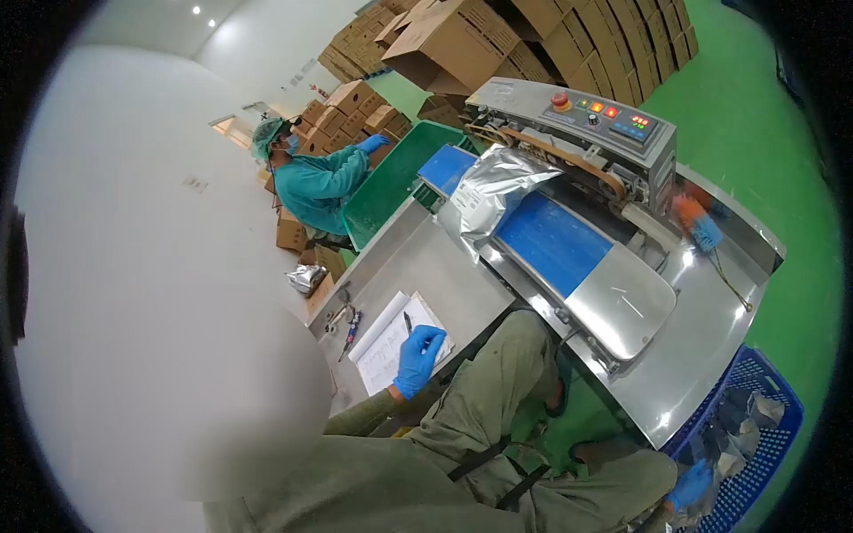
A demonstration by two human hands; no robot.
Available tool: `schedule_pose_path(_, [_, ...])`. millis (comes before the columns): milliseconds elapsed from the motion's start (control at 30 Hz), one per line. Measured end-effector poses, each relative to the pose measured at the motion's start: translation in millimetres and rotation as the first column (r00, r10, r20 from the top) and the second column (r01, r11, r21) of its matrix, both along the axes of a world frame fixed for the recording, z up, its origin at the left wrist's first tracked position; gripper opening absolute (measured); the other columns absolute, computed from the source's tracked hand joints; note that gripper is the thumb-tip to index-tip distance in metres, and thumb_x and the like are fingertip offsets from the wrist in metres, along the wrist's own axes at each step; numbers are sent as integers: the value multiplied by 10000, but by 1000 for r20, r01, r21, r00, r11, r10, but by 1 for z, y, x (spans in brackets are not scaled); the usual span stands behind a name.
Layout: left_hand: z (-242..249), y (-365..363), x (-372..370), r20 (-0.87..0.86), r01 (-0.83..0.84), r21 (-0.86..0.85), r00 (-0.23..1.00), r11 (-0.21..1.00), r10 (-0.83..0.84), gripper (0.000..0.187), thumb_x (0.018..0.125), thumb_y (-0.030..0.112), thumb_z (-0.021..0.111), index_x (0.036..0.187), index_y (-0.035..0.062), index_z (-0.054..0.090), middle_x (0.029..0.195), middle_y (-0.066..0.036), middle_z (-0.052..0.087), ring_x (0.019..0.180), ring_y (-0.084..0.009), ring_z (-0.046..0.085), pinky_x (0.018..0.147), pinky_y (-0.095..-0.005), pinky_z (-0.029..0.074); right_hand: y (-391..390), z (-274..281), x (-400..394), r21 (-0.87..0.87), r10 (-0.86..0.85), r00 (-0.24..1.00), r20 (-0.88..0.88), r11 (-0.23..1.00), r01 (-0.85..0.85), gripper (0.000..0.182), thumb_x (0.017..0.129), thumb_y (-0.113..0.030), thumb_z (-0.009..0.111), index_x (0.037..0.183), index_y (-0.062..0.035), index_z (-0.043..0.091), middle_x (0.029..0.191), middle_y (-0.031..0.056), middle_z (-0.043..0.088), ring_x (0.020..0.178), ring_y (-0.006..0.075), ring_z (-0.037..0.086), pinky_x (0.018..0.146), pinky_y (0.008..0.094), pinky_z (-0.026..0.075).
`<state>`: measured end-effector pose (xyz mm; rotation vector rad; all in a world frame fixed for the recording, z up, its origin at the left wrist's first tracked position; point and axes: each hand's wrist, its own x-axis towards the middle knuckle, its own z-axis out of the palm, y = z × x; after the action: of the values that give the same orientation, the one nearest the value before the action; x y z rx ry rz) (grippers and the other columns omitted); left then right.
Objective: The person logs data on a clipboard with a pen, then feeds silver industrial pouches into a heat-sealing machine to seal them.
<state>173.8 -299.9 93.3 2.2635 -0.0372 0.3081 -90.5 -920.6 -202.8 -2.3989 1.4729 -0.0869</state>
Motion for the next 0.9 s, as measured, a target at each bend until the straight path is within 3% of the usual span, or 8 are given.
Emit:
schedule_pose_path(233, [37,-176,-11,129,694,-33,717,719,-685,341,855,164,704,1162,39,625,1164,-161,613,1070,-324,597,912,-423,490,70,371,63,-67,374,768,520,914,-400,273,1005,-144,523,932,117,560,777,228,572,703,240,437,685,407,421])
schedule_pose_path(400, [83,-299,5,281,890,108,400,443,-872,1048,672,351,853,1505,56,289,1508,-215,345,1419,-397,298,1169,-488,254,153,561,103,-318,685,697,213,723,-613,248,943,-157,607,1109,26,633,1056,220,615,985,378,574,878,422,450])
schedule_pose_path(467, [94,-326,24,369,926,90,312,368,-875,1132,589,324,912,1497,43,297,1501,-212,355,1417,-373,311,1171,-467,262,165,590,135,-455,868,441,226,495,-740,233,949,-198,597,1031,19,610,1068,240,581,932,366,563,809,440,440])
schedule_pose_path(500, [118,-316,33,204,932,-51,362,359,-910,1089,582,314,921,1476,63,351,1479,-150,431,1368,-335,418,1123,-435,350,166,597,162,-666,983,185,-9,133,-734,238,951,-217,596,1003,15,603,1014,223,591,876,348,567,772,450,445])
schedule_pose_path(567, [134,-286,57,199,888,-313,409,337,-891,877,623,229,931,1357,15,502,1262,-133,633,1127,-212,616,958,-358,514,183,615,196,-448,935,202,292,320,-835,246,934,-211,610,1040,11,611,1009,210,613,854,340,588,756,439,466])
schedule_pose_path(667, [99,-241,118,28,841,-416,391,345,-920,854,645,202,923,1362,15,498,1268,-119,627,1151,-190,598,977,-355,502,209,628,223,-319,747,119,655,415,-852,281,922,-217,619,1082,14,622,993,195,650,864,331,634,761,408,497])
schedule_pose_path(767, [68,-212,140,-68,796,-449,422,405,-904,838,658,186,913,1363,15,494,1254,-111,631,1136,-191,599,983,-347,493,198,575,217,-457,659,300,689,717,-526,295,911,-222,625,1102,2,634,985,184,676,944,318,662,825,381,508])
schedule_pose_path(900, [74,-211,151,-42,850,-371,386,373,-921,740,708,193,881,1321,9,510,1161,-103,661,1049,-193,629,934,-338,507,194,480,235,-303,632,480,608,744,-595,253,891,-202,637,1092,-50,636,920,152,685,904,308,676,786,383,520])
